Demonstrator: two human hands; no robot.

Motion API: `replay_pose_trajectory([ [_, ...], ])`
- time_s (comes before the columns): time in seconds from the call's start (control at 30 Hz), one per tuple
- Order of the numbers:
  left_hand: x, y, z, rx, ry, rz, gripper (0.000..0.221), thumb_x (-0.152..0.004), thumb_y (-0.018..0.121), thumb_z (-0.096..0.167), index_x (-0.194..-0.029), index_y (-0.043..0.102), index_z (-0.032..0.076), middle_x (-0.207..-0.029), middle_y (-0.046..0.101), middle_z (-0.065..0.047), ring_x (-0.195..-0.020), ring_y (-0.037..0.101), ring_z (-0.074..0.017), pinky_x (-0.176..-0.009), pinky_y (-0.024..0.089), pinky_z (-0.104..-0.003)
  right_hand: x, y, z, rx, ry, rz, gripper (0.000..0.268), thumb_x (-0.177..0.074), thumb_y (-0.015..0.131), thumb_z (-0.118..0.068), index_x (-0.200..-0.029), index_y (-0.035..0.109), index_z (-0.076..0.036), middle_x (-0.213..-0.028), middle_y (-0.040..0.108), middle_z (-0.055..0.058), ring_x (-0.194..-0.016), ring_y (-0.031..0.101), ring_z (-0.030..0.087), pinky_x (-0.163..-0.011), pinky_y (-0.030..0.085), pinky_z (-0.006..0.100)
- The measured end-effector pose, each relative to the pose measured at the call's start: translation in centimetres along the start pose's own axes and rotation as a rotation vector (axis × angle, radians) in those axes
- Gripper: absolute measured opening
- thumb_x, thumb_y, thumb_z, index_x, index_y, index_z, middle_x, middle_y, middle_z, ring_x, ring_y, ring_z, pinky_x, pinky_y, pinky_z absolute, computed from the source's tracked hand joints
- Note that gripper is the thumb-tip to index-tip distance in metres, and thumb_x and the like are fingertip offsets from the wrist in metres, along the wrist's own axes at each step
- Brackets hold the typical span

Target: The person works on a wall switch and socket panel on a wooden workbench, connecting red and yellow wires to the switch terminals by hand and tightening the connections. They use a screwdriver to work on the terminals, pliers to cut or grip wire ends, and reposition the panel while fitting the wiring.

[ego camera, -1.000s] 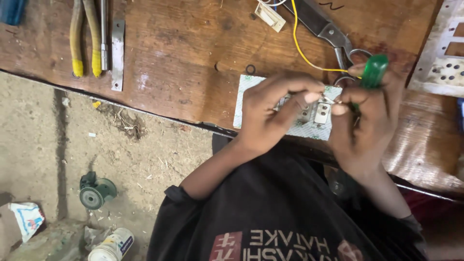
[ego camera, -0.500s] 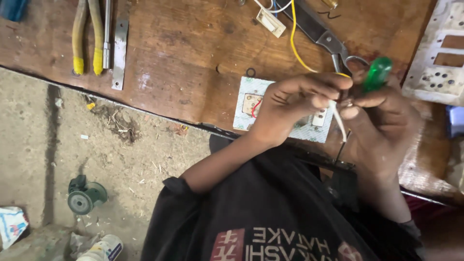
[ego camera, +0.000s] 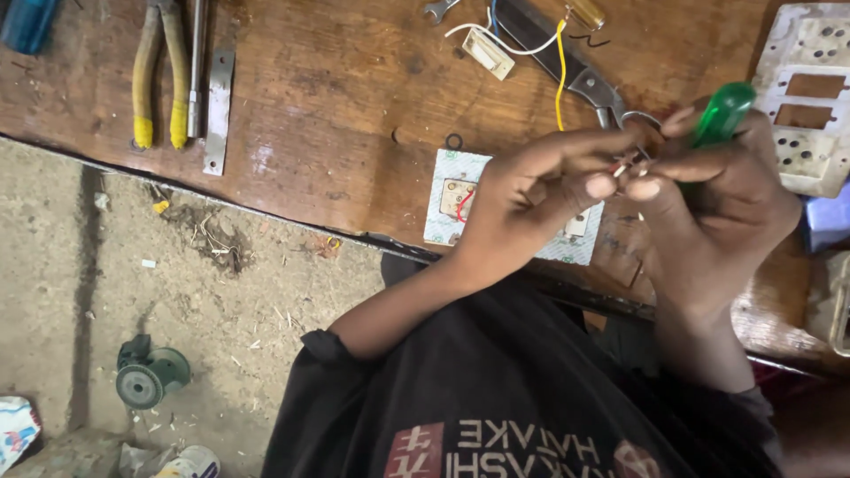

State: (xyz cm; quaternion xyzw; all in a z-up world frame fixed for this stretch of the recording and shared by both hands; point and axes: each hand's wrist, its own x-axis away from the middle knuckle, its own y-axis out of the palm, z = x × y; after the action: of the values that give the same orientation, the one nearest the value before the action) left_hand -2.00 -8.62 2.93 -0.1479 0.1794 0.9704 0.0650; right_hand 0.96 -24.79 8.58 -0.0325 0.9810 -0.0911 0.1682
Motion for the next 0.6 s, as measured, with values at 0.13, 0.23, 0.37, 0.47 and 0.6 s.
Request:
replay_pose_trajectory([
  [0.13, 0.2, -0.1, 0.7, 0.149, -0.177, 0.047, 0.016, -0.109, 0.071, 0.005, -0.126, 0.072, 0.006, -0.116, 0.074, -0.006, -0.104, 0.070, -0.0104, -0.087, 0.057, -0.024, 0.9, -0.4, -0.6, 0.119, -0.079, -0.044, 0.014, -0.095, 0.085, -0.003, -0.099, 0.071, -0.002, -0.108, 0.065, 0.007, -0.110, 0.059, 0.015, -0.098, 0.048, 0.030],
  [0.23, 0.1, -0.3, 0.2, 0.272, -0.167, 0.012, 0.017, -0.108, 0.071, 0.007, -0.125, 0.072, 0.007, -0.120, 0.071, -0.004, -0.111, 0.068, -0.0106, -0.097, 0.056, -0.025, 0.2, 0.4, -1.7, 0.072, -0.059, -0.072, 0.017, -0.091, 0.087, -0.008, -0.096, 0.071, -0.005, -0.111, 0.065, 0.005, -0.113, 0.061, 0.014, -0.102, 0.052, 0.030],
  [0.37, 0.4, -1.0, -1.1, 0.175, -0.051, -0.088, 0.015, -0.112, 0.070, 0.011, -0.126, 0.072, 0.005, -0.123, 0.073, -0.006, -0.113, 0.066, -0.0119, -0.101, 0.055, -0.027, 0.4, -0.2, -0.5, -0.049, 0.050, -0.098, 0.021, -0.085, 0.088, -0.013, -0.094, 0.070, -0.006, -0.109, 0.067, 0.005, -0.110, 0.065, 0.013, -0.093, 0.050, 0.027],
  [0.47, 0.3, -1.1, -0.7, 0.250, -0.050, -0.109, 0.015, -0.113, 0.067, 0.015, -0.125, 0.070, 0.007, -0.125, 0.068, -0.004, -0.115, 0.066, -0.0113, -0.102, 0.058, -0.027, 1.0, -0.5, 0.5, -0.198, 0.161, -0.059, 0.025, -0.083, 0.091, -0.012, -0.092, 0.069, -0.007, -0.112, 0.071, 0.008, -0.097, 0.065, 0.011, -0.084, 0.049, 0.024],
  [0.6, -0.8, -0.8, 0.4, 0.378, 0.014, -0.102, 0.019, -0.112, 0.064, 0.020, -0.128, 0.067, 0.011, -0.132, 0.062, 0.001, -0.122, 0.065, -0.0084, -0.107, 0.058, -0.026, -0.2, -0.3, 0.9, -0.218, 0.044, -0.134, 0.020, -0.086, 0.085, -0.014, -0.097, 0.069, -0.008, -0.112, 0.070, 0.004, -0.105, 0.066, 0.009, -0.096, 0.054, 0.028],
])
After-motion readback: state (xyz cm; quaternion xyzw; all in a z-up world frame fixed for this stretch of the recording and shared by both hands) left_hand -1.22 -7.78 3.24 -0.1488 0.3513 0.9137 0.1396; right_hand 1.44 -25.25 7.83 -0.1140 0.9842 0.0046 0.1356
